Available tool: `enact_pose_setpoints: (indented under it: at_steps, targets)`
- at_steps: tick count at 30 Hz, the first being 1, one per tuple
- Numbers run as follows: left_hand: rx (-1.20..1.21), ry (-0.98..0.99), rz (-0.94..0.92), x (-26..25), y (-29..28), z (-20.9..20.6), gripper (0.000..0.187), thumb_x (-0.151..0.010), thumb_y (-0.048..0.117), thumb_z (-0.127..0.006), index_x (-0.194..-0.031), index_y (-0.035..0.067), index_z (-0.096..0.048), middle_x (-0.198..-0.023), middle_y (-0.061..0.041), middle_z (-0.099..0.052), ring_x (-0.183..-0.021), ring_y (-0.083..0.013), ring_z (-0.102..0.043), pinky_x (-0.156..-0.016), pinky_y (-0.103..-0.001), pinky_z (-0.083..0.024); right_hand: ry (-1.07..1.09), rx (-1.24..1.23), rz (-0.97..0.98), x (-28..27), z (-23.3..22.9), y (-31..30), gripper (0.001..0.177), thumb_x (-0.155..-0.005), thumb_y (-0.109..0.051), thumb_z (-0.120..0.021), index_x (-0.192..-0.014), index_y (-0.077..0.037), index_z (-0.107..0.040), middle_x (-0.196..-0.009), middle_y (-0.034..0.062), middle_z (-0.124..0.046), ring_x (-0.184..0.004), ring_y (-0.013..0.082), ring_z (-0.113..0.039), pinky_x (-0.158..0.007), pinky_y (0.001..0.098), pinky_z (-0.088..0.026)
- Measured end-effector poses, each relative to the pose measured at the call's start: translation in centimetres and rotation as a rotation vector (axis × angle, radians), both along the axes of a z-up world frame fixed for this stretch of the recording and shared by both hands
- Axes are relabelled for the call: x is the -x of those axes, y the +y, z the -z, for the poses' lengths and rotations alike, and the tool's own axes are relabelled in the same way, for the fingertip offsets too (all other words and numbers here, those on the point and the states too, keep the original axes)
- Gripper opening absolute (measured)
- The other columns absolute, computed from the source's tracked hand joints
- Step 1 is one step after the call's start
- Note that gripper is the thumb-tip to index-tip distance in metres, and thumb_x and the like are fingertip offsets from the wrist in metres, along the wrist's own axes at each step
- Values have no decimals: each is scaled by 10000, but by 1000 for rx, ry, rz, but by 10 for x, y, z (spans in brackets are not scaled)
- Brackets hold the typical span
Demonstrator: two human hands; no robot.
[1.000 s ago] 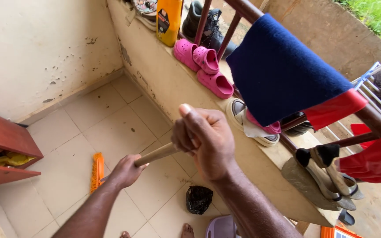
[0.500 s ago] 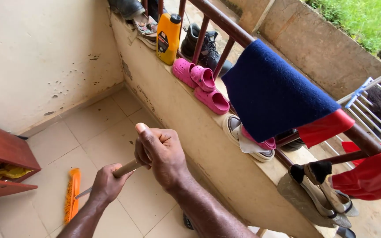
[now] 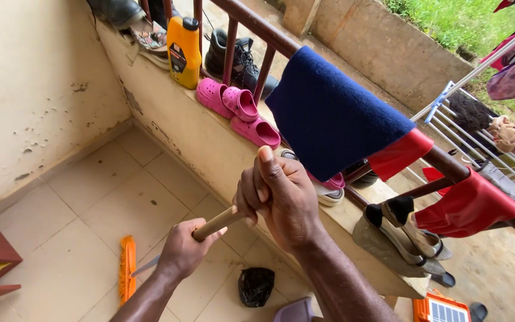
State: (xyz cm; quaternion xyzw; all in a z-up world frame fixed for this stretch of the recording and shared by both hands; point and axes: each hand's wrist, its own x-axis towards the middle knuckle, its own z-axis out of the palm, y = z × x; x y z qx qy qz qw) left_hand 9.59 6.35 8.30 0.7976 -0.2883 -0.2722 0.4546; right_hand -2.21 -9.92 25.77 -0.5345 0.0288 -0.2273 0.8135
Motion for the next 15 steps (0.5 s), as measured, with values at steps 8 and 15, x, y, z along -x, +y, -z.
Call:
enact_pose_setpoints:
  at_steps: [8,15]
  targets:
    - [-171,-293,-51,-47,54,21,340,-911,228,-657,-644,29,-587,-526,-109,-536,-480,-208,-512,-498,-422,-450,-10,-49,-107,-34,19,34,542,-1078,-510,-506,-693,-134,-440,-565,4,-411,-505,141,-389,-541,309,-386]
    - [-243,-360,-165,-51,70,75,317,-820,256,-735,-674,21,-581,-646,-150,-615,-559,-307,-588,-587,-465,-496,157,-27,63,-38,58,80,629,-1097,-455,-512,-556,-170,-363,-502,-32,-375,-453,103,-356,-459,302,-347]
